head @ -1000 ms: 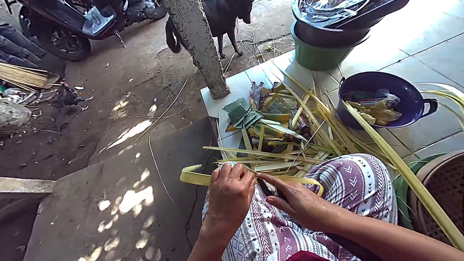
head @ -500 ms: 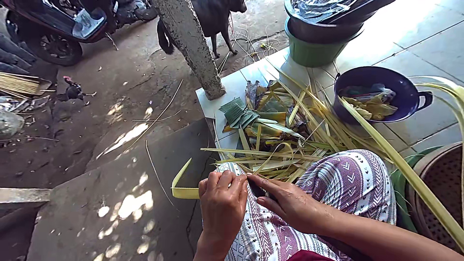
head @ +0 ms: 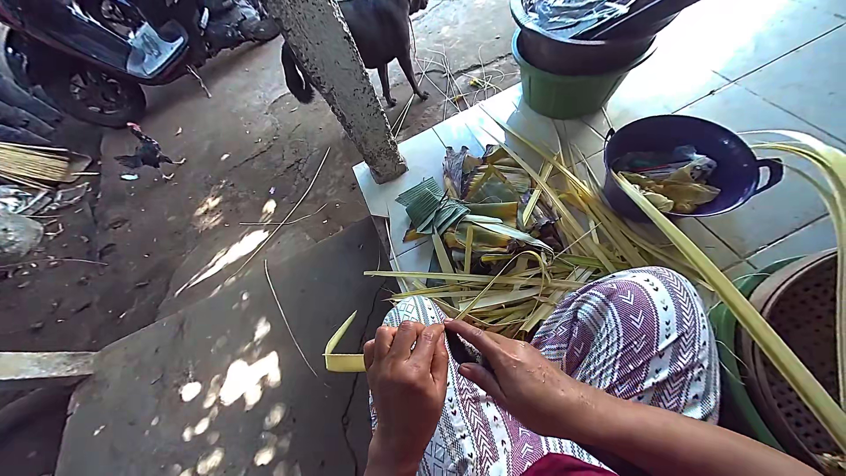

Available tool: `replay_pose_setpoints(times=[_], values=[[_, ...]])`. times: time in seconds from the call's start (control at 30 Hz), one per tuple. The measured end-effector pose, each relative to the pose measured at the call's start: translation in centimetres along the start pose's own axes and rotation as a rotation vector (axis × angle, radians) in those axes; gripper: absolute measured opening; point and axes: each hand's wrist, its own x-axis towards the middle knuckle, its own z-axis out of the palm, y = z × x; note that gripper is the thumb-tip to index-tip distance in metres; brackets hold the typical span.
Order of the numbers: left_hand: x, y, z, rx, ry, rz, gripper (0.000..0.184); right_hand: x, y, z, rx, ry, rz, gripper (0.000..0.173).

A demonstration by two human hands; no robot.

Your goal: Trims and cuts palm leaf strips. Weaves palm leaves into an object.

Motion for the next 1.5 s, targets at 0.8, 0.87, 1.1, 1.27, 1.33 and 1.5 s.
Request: replay_pose_setpoints(times=[0.8, 0.87, 1.1, 1.27, 1.33, 1.5], values=[[-1.9, 0.4, 1.4, -0.147, 0.059, -0.130, 0.025, -0.4, 0.4, -0.5, 0.158, -0.142, 0.039, 0.049], [-2.1, 0.5, 1.5, -0.135, 0.074, -0.135, 0.024, -0.4, 0.2, -0.4, 0.154, -0.144, 0.060, 0.049], [-3.3, 0.7, 2.2, -0.153, 0.101, -0.141, 0.023, -0.9, 0.0, 0.0, 0.131, -0.156, 0.123, 0.049], [-3.5, 1.1, 2.1, -0.134, 0.079, -0.162, 0.024, -0.7, 0.1, 0.0, 0.110, -0.156, 0.160, 0.052], [-3.2, 1.2, 1.8, -0.089, 0.060, -0.163, 0.024, -0.7, 0.2, 0.1, 0.066, -0.130, 0.140, 0.053], [-2.4, 0.9, 0.5, -0.022, 0.038, -0.152, 0.027, -0.4, 1.1, 0.4, -0.157, 0.019, 0.078, 0.052]])
